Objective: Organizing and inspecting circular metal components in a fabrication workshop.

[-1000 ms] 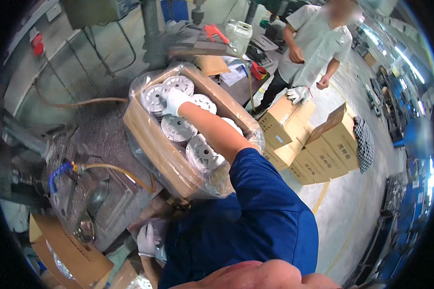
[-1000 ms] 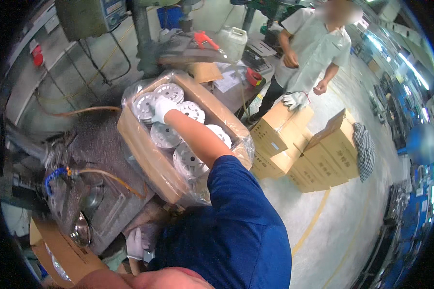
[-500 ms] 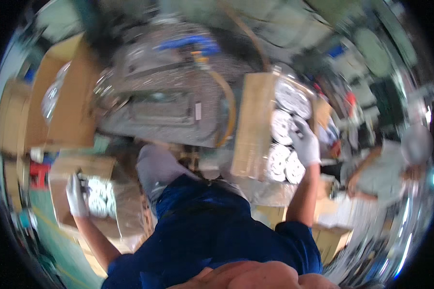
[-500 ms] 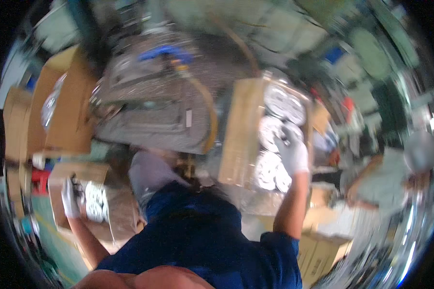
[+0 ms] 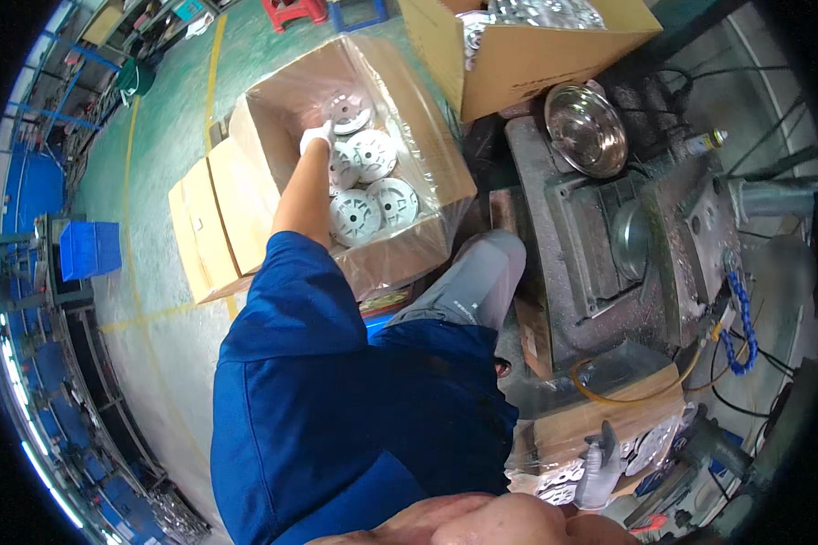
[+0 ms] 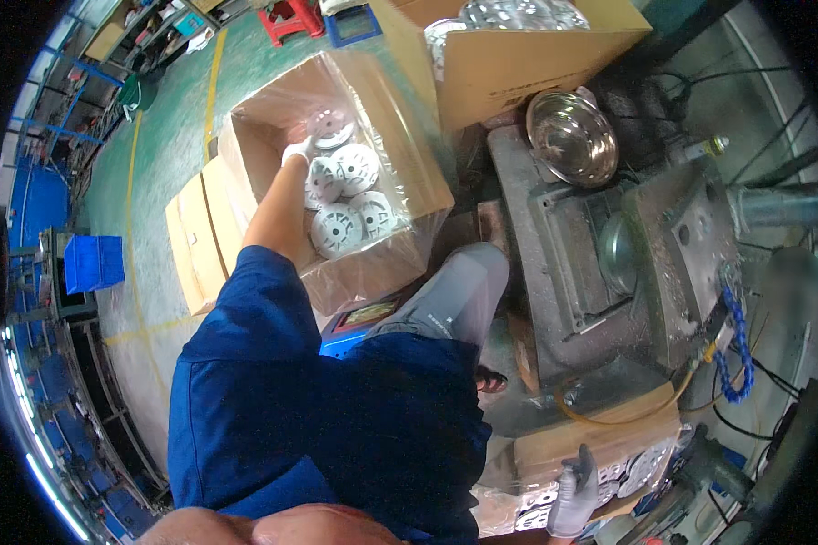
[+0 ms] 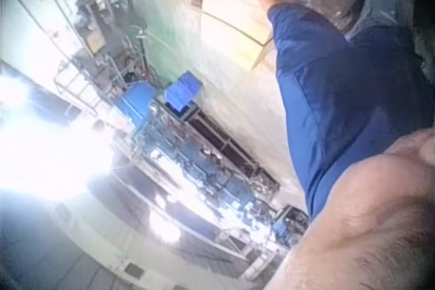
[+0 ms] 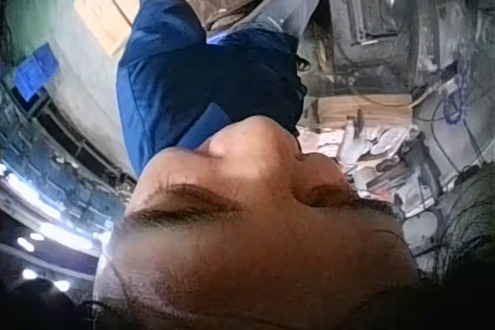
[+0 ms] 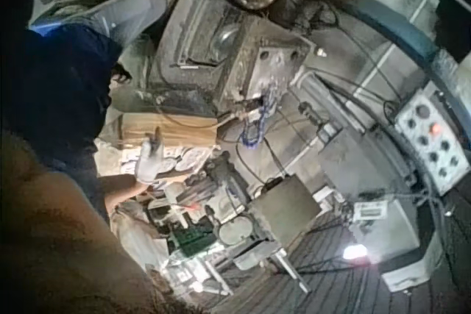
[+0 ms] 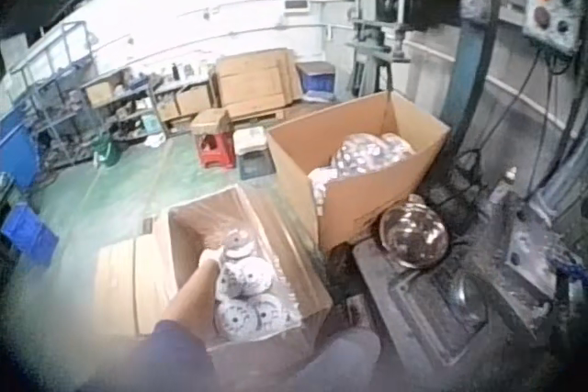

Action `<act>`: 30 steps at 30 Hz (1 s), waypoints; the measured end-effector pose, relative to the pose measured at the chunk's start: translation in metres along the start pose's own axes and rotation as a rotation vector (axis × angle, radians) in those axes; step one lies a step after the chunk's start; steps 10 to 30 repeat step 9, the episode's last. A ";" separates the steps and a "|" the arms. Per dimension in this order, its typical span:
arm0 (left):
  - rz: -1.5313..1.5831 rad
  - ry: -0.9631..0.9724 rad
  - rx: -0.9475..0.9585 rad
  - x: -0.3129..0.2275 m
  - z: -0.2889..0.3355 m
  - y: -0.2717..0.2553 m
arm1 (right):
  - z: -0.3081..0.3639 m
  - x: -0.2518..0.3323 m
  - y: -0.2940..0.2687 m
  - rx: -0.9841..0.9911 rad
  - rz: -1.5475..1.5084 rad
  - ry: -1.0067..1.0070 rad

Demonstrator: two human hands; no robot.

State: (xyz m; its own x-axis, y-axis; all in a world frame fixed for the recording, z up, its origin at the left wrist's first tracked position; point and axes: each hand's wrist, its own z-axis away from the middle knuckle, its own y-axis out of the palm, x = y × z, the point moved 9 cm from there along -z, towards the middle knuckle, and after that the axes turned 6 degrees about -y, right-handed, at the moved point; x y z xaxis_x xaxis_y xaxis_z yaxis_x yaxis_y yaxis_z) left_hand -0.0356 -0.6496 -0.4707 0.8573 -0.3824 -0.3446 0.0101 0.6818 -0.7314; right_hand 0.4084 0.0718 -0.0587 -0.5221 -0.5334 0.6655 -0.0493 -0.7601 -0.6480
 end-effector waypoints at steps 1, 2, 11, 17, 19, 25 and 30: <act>-0.114 -0.078 -0.039 0.004 0.016 0.001 | -0.002 -0.001 0.002 0.033 0.051 -0.007; -0.130 -0.194 -0.046 -0.012 0.073 -0.003 | 0.000 -0.003 0.005 0.013 0.072 -0.002; 0.236 -0.041 0.018 0.018 -0.008 -0.028 | -0.029 0.001 0.027 0.157 0.040 0.130; 0.236 -0.041 0.018 0.018 -0.008 -0.028 | -0.029 0.001 0.027 0.157 0.040 0.130; 0.236 -0.041 0.018 0.018 -0.008 -0.028 | -0.029 0.001 0.027 0.157 0.040 0.130; 0.236 -0.041 0.018 0.018 -0.008 -0.028 | -0.029 0.001 0.027 0.157 0.040 0.130; 0.236 -0.041 0.018 0.018 -0.008 -0.028 | -0.029 0.001 0.027 0.157 0.040 0.130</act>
